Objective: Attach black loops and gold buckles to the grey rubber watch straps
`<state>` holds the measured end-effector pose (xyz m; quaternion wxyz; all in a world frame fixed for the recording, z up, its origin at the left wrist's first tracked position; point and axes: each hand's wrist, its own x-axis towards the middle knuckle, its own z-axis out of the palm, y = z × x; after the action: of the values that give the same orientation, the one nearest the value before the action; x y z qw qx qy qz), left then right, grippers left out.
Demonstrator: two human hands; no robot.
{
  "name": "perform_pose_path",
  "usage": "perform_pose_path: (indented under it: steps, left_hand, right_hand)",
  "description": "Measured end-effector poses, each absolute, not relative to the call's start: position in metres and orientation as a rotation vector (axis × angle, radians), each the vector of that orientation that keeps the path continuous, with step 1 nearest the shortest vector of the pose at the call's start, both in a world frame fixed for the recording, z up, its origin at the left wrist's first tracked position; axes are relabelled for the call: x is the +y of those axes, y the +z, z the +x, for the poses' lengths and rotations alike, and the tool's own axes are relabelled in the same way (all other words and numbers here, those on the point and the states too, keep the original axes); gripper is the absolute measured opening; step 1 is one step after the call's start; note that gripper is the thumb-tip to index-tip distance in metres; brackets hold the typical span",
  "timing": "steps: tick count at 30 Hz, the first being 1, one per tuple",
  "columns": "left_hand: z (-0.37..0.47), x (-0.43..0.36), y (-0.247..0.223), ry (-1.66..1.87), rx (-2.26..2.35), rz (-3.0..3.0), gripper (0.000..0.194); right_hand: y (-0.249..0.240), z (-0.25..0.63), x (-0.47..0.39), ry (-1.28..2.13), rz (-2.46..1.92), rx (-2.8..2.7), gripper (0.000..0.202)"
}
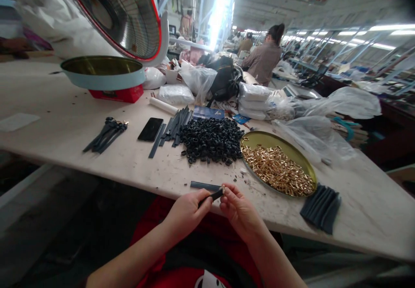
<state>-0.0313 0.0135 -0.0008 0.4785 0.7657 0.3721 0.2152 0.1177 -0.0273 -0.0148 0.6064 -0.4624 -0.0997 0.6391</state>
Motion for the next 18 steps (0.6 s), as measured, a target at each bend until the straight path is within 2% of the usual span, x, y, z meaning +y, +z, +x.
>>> perform_pose_path:
  steps: [3, 8, 14, 16, 18]
  left_hand:
    - [-0.029, 0.010, 0.001, 0.490, 0.876, 1.845, 0.024]
    - [-0.024, 0.007, -0.008, 0.431, 0.831, 1.541, 0.016]
    - [-0.022, 0.011, -0.022, 0.368, 0.810, 1.353, 0.027]
    - [-0.020, 0.013, -0.024, 0.343, 0.816, 1.292, 0.027]
    - [-0.017, 0.015, -0.025, 0.319, 0.848, 1.261, 0.026]
  right_hand:
    - [-0.023, 0.105, -0.038, 1.408, -1.119, -0.420, 0.026]
    - [-0.029, 0.104, -0.050, 1.025, -1.381, -0.863, 0.018]
    - [-0.030, 0.109, -0.045, 1.341, -1.280, -0.651, 0.021]
    - [-0.031, 0.110, -0.044, 1.313, -1.326, -0.697, 0.021]
    - [-0.032, 0.111, -0.044, 1.122, -1.462, -0.866, 0.021]
